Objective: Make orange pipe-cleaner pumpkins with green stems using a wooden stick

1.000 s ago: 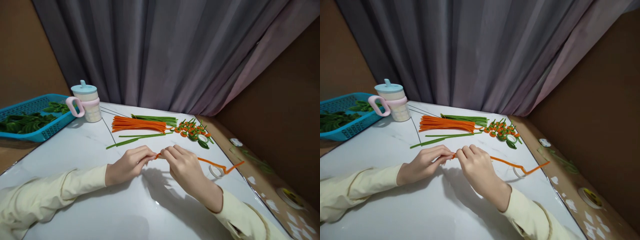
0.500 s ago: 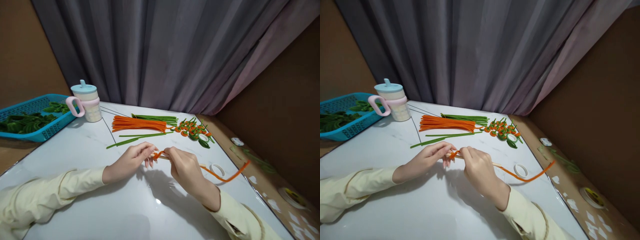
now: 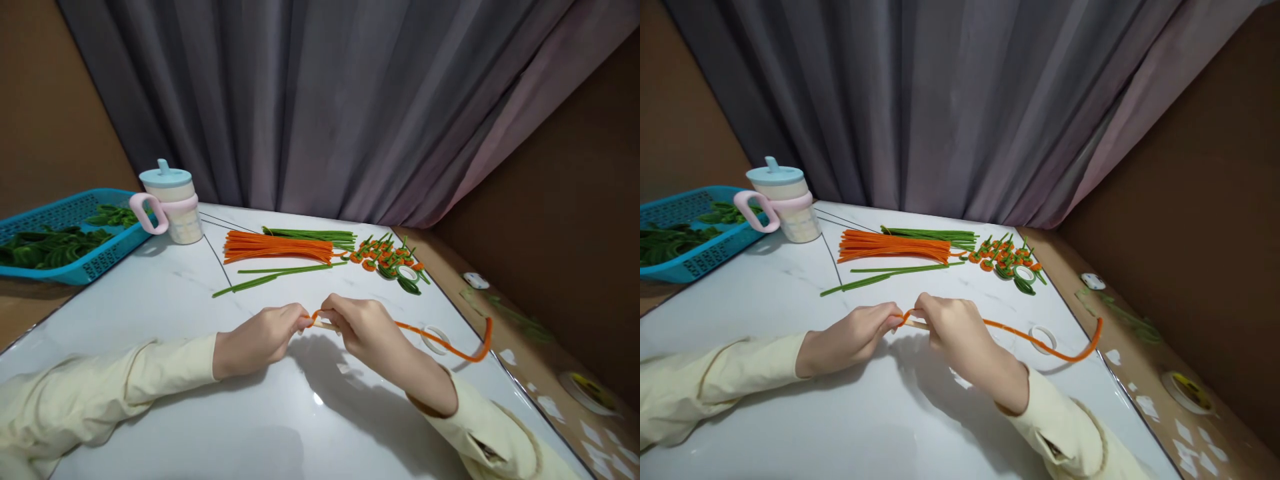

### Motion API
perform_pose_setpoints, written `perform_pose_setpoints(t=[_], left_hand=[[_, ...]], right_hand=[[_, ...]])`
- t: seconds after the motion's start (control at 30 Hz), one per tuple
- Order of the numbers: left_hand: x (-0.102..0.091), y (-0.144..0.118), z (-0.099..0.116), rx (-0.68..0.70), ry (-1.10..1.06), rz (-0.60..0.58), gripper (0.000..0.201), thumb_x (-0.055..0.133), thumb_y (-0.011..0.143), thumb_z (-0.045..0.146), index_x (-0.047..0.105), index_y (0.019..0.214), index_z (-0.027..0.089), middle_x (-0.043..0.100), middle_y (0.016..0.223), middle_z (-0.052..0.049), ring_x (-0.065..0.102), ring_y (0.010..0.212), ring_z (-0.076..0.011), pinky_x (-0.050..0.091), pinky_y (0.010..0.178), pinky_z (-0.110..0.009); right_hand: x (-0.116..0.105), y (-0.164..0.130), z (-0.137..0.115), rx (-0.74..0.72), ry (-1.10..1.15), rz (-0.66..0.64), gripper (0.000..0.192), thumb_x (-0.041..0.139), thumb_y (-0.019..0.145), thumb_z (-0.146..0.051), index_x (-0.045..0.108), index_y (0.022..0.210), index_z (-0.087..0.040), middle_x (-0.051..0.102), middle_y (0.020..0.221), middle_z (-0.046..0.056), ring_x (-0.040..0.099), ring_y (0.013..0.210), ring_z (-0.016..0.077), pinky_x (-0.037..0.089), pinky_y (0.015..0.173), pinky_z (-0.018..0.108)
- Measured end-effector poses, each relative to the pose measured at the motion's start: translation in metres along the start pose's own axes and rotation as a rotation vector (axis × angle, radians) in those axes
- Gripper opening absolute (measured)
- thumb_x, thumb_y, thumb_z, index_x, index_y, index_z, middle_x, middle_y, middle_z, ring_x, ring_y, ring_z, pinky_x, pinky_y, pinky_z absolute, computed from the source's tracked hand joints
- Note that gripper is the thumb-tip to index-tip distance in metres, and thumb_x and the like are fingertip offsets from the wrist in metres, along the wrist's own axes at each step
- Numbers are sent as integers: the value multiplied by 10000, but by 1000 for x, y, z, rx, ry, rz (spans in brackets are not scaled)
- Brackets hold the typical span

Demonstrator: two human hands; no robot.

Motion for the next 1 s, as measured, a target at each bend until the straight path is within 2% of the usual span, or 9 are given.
perform_pose_setpoints(t=[0.13,0.27,0.4,0.5,0.67,0.83,1.0], left_hand=[[-1,-4,7,176,40,13,199,284,864,42,426,832,177,514,661,6,456,512,-108,396,492,-203],[-4,-5,14,279,7,25,231,299,820,-10,435,869,170,549,692,-6,491,553,-105,425,527,-184],[-9,-5,19,379,50,68,262,288,815,-24,451,913,157,581,702,-21,522,585,-116,437,535,-188],[-7,-8,22,473,117,30,247,281,849,2,458,949,142,600,691,-35,533,576,-136,437,504,-209],[-5,-10,22,533,143,-12,233,263,911,72,451,1041,119,629,696,-78,576,597,-181,479,521,-263],[-10,-11,25,585,106,49,288,251,922,97,419,1153,133,655,708,-92,615,619,-199,498,551,-280],[-11,-12,25,584,41,94,316,248,933,110,403,1207,135,661,743,-119,629,671,-213,515,586,-300]], right_hand=[[-1,8,-1,-3,306,-219,176,467,835,-72,550,705,-158,536,528,-31,437,457,77,307,498,179],[0,10,-3,-3,522,-310,202,490,860,-146,561,671,-144,547,536,-25,453,476,66,345,516,171],[13,6,0,131,777,-428,235,533,862,-328,568,723,-143,548,558,-20,446,451,67,365,473,182],[24,0,2,255,959,-536,337,596,805,-465,581,736,-136,546,560,-15,501,479,87,417,483,200],[33,-3,4,333,1089,-582,420,684,707,-535,602,719,-124,563,549,-15,525,487,91,435,486,208],[38,-2,10,398,1119,-550,422,742,653,-516,602,708,-121,575,538,-18,505,461,78,403,460,197],[36,2,12,301,1109,-579,367,709,717,-462,640,735,-102,569,552,-20,460,469,61,379,479,194]])
Point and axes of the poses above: each hand's wrist, its own y-axis towards the middle knuckle, its own x-axis out of the palm, z = x × y, the point moved 6 cm from there along y, towards the middle knuckle
